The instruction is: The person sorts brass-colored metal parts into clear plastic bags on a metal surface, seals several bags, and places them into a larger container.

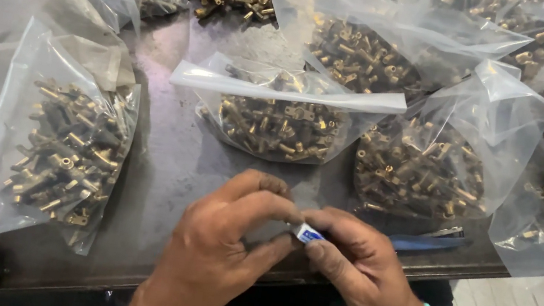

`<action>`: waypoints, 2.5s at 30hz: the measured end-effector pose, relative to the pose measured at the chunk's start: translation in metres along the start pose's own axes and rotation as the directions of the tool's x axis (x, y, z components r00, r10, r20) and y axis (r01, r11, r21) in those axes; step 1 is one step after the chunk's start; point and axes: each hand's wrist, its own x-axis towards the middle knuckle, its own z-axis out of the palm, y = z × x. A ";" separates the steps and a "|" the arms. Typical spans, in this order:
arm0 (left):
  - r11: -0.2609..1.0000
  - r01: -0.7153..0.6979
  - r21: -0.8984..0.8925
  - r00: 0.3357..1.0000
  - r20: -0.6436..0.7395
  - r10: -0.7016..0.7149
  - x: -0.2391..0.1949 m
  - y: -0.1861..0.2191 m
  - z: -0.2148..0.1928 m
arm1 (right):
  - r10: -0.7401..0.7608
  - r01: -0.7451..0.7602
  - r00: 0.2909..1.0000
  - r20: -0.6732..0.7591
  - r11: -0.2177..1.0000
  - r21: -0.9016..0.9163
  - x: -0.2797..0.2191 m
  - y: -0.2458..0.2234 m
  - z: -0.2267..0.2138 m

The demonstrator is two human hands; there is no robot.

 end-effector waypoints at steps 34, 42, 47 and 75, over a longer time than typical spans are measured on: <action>0.977 -0.205 0.053 0.978 0.056 0.202 -0.002 -0.017 -0.002 | 0.160 -0.146 0.984 -0.083 0.977 0.153 0.003 0.006 -0.016; 0.991 -0.043 -0.129 0.999 -0.021 0.041 -0.008 -0.018 -0.002 | 0.137 -0.113 0.964 -0.227 0.987 0.114 0.002 0.006 -0.004; 0.928 0.152 -0.340 0.988 0.045 -0.145 -0.010 -0.018 0.002 | 0.091 -0.073 0.979 -0.184 0.992 0.103 0.003 0.002 -0.002; 0.992 0.079 -0.099 0.978 -0.188 -0.096 -0.017 -0.016 0.002 | 0.143 -0.121 0.950 -0.279 0.988 0.096 0.010 0.001 0.001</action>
